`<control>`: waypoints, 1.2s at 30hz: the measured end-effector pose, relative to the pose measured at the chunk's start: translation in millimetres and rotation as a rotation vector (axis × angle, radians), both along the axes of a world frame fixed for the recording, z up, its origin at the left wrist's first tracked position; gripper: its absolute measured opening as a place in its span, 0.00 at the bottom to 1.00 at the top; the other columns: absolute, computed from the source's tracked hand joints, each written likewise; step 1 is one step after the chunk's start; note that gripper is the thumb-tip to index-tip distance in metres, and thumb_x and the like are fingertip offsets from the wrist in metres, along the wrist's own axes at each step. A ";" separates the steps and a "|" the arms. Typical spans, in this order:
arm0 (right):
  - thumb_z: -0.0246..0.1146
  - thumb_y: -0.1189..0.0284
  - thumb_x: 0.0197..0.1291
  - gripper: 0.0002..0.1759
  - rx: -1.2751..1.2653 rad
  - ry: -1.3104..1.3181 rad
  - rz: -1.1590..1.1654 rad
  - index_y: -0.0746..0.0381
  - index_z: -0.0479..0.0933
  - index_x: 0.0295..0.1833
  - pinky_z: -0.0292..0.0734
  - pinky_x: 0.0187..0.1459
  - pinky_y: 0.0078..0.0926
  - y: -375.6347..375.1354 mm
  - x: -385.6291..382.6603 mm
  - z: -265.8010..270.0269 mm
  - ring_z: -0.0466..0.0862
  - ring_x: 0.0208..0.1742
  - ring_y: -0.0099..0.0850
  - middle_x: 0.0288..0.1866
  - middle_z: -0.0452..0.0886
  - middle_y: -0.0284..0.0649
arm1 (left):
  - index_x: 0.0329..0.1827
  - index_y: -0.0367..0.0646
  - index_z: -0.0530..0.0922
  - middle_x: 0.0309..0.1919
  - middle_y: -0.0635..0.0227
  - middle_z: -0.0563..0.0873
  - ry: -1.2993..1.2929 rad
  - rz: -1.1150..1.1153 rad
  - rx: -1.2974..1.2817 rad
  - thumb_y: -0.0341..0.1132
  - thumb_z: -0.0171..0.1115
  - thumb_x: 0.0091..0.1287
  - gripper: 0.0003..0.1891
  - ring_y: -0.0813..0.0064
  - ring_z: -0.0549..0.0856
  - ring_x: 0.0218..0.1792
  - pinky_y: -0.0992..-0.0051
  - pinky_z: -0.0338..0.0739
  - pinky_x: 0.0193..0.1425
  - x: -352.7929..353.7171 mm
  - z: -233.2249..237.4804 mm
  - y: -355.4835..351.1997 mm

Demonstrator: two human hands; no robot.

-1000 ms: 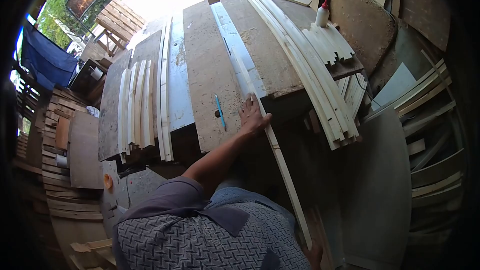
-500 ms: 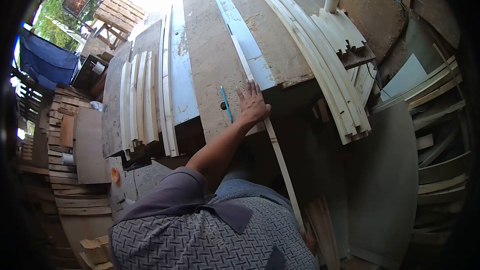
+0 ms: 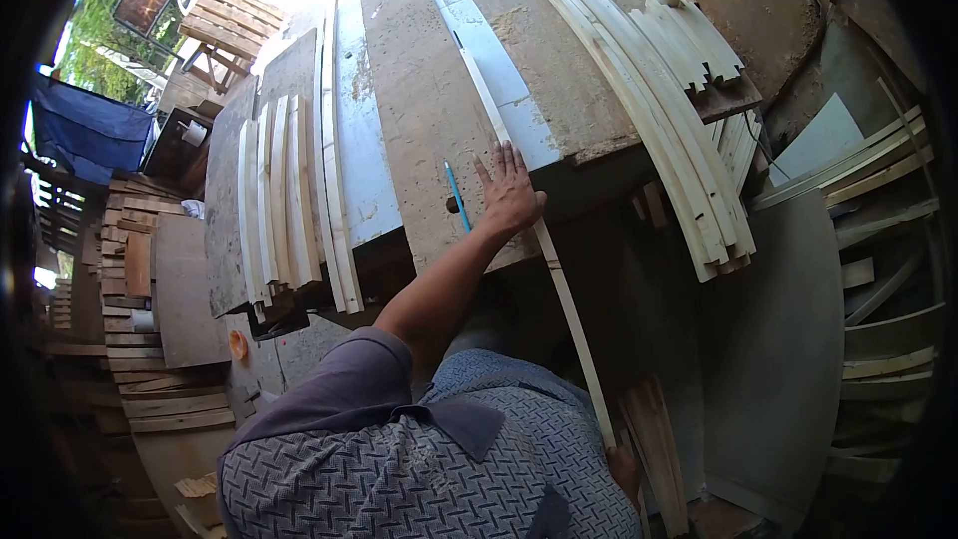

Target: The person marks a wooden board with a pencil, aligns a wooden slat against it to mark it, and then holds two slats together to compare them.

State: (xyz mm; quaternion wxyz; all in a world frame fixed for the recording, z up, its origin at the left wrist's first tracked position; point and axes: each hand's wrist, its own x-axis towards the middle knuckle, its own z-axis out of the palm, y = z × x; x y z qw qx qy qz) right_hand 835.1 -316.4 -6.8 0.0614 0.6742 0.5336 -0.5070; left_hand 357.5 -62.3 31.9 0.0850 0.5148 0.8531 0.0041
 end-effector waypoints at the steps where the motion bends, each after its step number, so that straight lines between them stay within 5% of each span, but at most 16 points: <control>1: 0.58 0.56 0.68 0.21 -0.012 0.001 -0.001 0.66 0.72 0.35 0.69 0.35 0.39 -0.4 -1.2 -0.7 0.73 0.31 0.33 0.30 0.75 0.45 | 0.79 0.26 0.44 0.81 0.45 0.43 -0.001 0.000 -0.005 0.53 0.57 0.63 0.51 0.51 0.36 0.82 0.37 0.22 0.77 -1.4 -1.3 0.5; 18: 0.48 0.52 0.74 0.28 0.059 0.083 0.140 0.67 0.70 0.33 0.66 0.34 0.39 11.3 -33.6 -4.9 0.69 0.29 0.33 0.25 0.69 0.44 | 0.80 0.27 0.44 0.82 0.47 0.42 -0.005 -0.009 0.008 0.54 0.54 0.64 0.51 0.53 0.35 0.82 0.36 0.20 0.77 -43.6 -2.9 27.8; 24: 0.48 0.49 0.74 0.30 0.101 0.086 0.109 0.67 0.70 0.34 0.67 0.33 0.43 25.8 -57.0 -1.3 0.73 0.27 0.40 0.24 0.72 0.51 | 0.80 0.30 0.43 0.82 0.49 0.41 0.009 0.010 -0.029 0.55 0.52 0.65 0.50 0.53 0.35 0.82 0.35 0.20 0.76 -64.4 0.7 44.4; 27: 0.49 0.51 0.74 0.29 0.198 0.080 0.120 0.68 0.68 0.32 0.65 0.32 0.37 31.7 -67.6 -8.4 0.68 0.28 0.30 0.22 0.68 0.46 | 0.80 0.30 0.42 0.82 0.50 0.41 0.015 0.026 -0.032 0.54 0.52 0.65 0.49 0.53 0.35 0.82 0.34 0.19 0.75 -76.2 0.7 54.7; 29: 0.48 0.47 0.73 0.31 0.224 0.082 0.168 0.67 0.74 0.37 0.70 0.36 0.51 35.8 -71.1 -14.3 0.79 0.34 0.62 0.30 0.77 0.62 | 0.80 0.30 0.42 0.82 0.50 0.41 0.015 0.024 -0.035 0.54 0.52 0.65 0.49 0.53 0.35 0.82 0.34 0.19 0.75 -85.2 -0.8 61.3; 36: 0.49 0.50 0.74 0.29 0.199 0.084 0.144 0.67 0.74 0.37 0.71 0.35 0.54 65.2 -115.9 8.1 0.81 0.36 0.64 0.29 0.79 0.63 | 0.81 0.34 0.41 0.83 0.54 0.40 0.029 0.039 -0.066 0.56 0.52 0.67 0.49 0.55 0.36 0.83 0.34 0.23 0.76 -121.8 -1.9 87.4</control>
